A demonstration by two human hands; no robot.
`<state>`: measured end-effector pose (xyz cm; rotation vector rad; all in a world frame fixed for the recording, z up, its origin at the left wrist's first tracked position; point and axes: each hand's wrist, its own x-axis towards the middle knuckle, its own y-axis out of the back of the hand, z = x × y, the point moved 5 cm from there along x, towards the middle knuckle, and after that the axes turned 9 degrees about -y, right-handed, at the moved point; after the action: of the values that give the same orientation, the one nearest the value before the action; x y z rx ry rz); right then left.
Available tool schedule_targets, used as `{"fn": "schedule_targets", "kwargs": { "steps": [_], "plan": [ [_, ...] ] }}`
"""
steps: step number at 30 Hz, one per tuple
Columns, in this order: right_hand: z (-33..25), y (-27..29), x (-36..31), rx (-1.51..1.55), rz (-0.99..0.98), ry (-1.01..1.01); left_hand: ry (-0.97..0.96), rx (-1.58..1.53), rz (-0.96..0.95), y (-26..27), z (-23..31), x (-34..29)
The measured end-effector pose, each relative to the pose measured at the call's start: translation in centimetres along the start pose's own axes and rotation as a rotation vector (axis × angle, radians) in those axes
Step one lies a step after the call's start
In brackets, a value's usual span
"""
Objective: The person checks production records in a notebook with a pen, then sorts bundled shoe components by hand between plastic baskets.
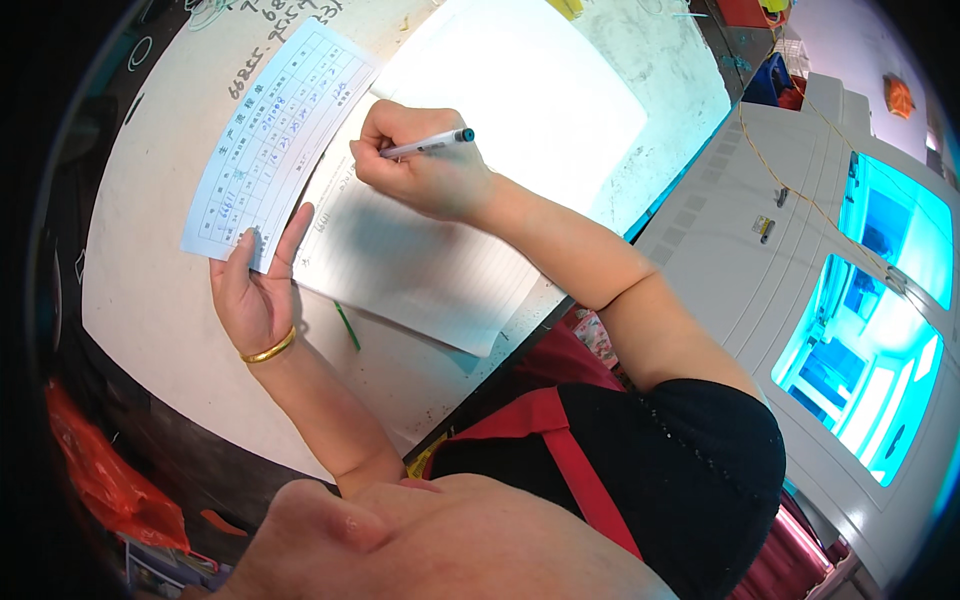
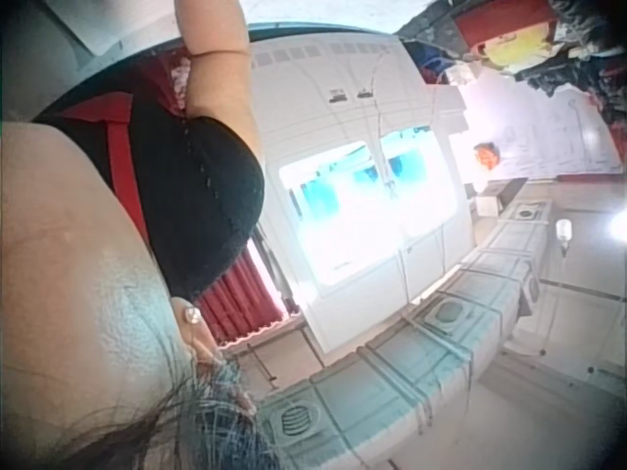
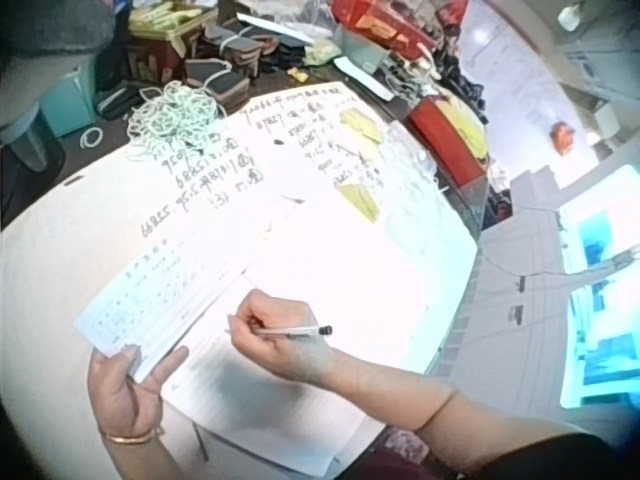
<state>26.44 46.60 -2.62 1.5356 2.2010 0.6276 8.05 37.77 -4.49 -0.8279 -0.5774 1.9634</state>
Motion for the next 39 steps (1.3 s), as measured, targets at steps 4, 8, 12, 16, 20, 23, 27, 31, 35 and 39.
{"fn": "schedule_targets", "kwargs": {
  "steps": [4, 8, 12, 16, 20, 23, 27, 31, 35, 39],
  "plan": [
    [0.1, 0.2, 0.1, 0.044, 0.004, -0.039, -0.015, 0.013, -0.003, 0.0, 0.1, 0.0],
    [0.0, 0.1, 0.1, 0.008, -0.018, 0.009, -0.016, 0.027, -0.007, -0.3, 0.3, 0.0],
    [0.4, 0.2, 0.1, 0.122, 0.0, -0.058, -0.012, 0.023, 0.005, 0.0, 0.2, 0.0],
    [0.2, 1.0, 0.0, 0.04, 0.049, -0.048, -0.01, 0.017, 0.012, 0.2, 0.1, 0.1],
    [0.6, 0.8, 0.3, 0.077, 0.003, -0.079, -0.008, 0.04, 0.007, -0.1, 0.3, 0.0],
    [0.8, 0.4, 0.2, 0.037, 0.006, -0.074, 0.007, 0.013, 0.014, 0.2, 0.2, 0.0],
    [0.5, 0.4, 0.3, -0.019, 0.06, 0.01, 0.004, 0.021, 0.02, 0.1, 0.2, 0.0],
    [0.1, 0.5, 0.4, -0.051, 0.039, 0.03, 0.003, 0.015, 0.023, 0.3, 0.3, 0.0],
    [0.4, 0.6, 0.4, -0.029, 0.038, 0.007, 0.003, 0.007, 0.015, 0.1, 0.2, 0.1],
    [1.5, 1.1, 0.7, 0.184, 0.049, -0.129, 0.007, -0.013, -0.003, 0.6, 0.1, 0.1]
  ]
}}
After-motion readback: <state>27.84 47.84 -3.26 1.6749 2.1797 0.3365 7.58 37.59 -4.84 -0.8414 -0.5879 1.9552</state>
